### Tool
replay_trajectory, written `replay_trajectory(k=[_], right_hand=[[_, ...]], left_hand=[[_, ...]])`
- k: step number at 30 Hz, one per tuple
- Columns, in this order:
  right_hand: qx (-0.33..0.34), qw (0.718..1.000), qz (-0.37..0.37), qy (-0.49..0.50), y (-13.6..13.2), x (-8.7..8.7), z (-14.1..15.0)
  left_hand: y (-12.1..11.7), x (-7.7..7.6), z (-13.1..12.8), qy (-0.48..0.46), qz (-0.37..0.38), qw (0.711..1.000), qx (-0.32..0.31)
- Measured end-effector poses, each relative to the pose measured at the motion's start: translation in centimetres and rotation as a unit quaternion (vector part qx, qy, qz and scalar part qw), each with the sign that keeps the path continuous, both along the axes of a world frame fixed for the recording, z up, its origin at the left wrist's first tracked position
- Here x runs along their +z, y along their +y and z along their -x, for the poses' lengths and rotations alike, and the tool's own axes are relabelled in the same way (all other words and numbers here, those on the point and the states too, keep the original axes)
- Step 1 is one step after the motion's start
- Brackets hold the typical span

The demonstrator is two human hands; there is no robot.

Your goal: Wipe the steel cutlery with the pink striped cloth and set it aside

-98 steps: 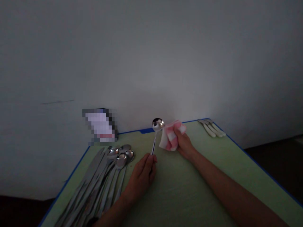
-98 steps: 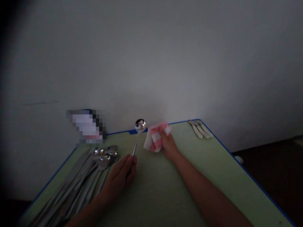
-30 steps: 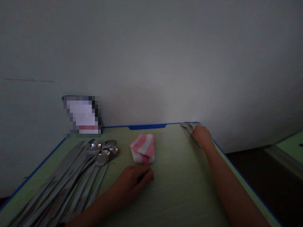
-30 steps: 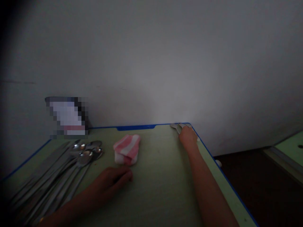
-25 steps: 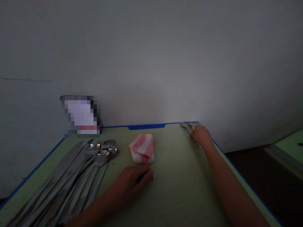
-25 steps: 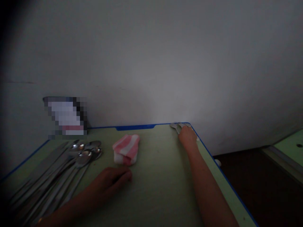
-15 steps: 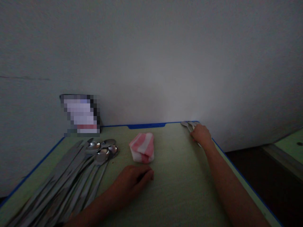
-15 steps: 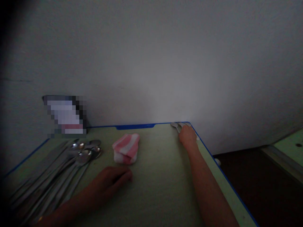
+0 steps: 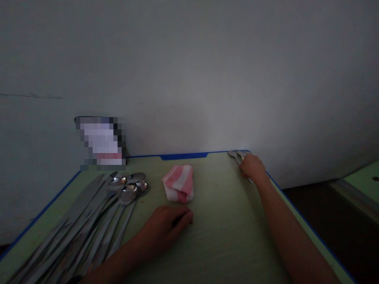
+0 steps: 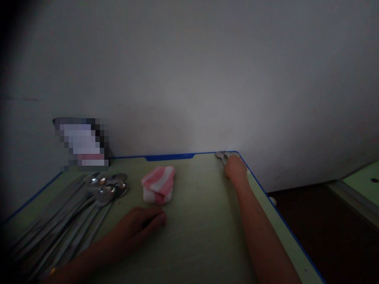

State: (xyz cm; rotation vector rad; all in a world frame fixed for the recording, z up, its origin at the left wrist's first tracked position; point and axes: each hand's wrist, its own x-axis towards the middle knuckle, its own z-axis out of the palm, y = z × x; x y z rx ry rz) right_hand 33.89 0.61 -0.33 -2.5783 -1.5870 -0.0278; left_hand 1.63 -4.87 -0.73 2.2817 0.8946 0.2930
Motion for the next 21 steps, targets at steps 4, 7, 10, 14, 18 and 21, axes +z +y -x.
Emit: replay_trajectory(k=[4, 7, 10, 14, 18, 21], right_hand=[[-0.026, 1.000, -0.002, -0.006, 0.0, 0.1, 0.2], [-0.015, 1.000, -0.009, -0.001, -0.1, 0.2, 0.4], [0.005, 1.000, -0.016, 0.005, 0.0, 0.5, 0.6], [0.051, 0.998, -0.028, 0.022, 0.2, 1.5, 2.0], [0.230, 0.964, -0.037, 0.128, -0.2, 2.5, 6.2], [0.359, 0.914, -0.072, 0.177, -1.1, 2.0, 11.0]], left_hand=[[0.0, -0.2, 0.1, -0.002, -0.010, 1.000, -0.003], [0.0, -0.3, 0.1, 0.001, -0.012, 1.000, -0.005], [0.0, -0.3, 0.2, 0.004, -0.019, 1.000, -0.006], [0.1, -0.3, 0.1, 0.006, -0.031, 0.999, -0.007], [-0.3, -0.2, -0.1, 0.017, -0.059, 0.998, 0.000], [-0.6, 0.4, 0.1, 0.038, -0.104, 0.994, 0.002]])
